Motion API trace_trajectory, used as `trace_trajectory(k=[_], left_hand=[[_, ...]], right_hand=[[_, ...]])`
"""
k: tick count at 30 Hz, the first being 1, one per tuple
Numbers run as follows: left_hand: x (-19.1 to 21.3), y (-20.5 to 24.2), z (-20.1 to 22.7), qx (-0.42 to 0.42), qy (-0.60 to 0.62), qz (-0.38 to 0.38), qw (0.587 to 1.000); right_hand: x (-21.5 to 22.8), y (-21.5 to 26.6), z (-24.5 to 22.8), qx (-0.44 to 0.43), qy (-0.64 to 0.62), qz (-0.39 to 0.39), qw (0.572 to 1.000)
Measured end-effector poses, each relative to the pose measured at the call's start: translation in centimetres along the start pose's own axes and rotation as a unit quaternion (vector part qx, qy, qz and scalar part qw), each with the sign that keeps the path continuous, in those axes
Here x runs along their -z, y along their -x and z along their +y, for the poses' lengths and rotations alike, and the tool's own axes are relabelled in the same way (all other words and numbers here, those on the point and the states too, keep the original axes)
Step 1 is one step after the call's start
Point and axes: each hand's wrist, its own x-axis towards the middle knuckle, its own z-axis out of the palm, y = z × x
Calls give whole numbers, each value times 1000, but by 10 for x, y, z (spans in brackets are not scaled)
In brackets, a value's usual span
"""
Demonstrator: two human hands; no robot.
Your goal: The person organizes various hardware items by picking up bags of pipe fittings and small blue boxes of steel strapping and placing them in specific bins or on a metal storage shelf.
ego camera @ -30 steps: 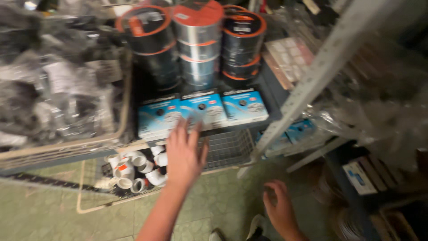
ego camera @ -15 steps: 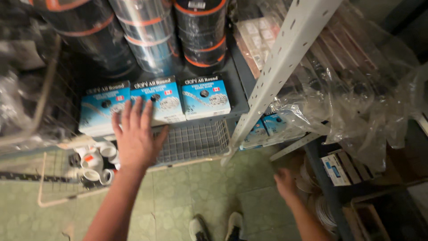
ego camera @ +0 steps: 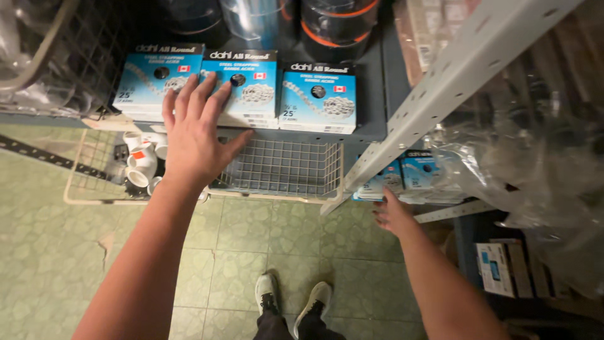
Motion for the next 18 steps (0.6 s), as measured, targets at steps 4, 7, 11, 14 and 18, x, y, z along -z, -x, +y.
trace_trajectory(k=[4, 7, 11, 14, 18], left_hand=[[1, 0, -2, 6, 0, -20, 1000], [5, 0, -4, -10, 0, -31, 999], [4, 1, -5, -24, -2, -37, 999], [5, 0, -3, -21, -4, -37, 999], [5, 1, -7, -27, -16, -57, 998]], right_hand=[[-21, -4, -14, -17, 11, -29, 999], [-29, -25, -12, -48, 10, -19, 999], [-42, 66, -37, -2, -40, -2, 999], [-42, 13, -8, 12, -110, 41, 993], [-24, 29, 24, 29, -255, 12, 966]])
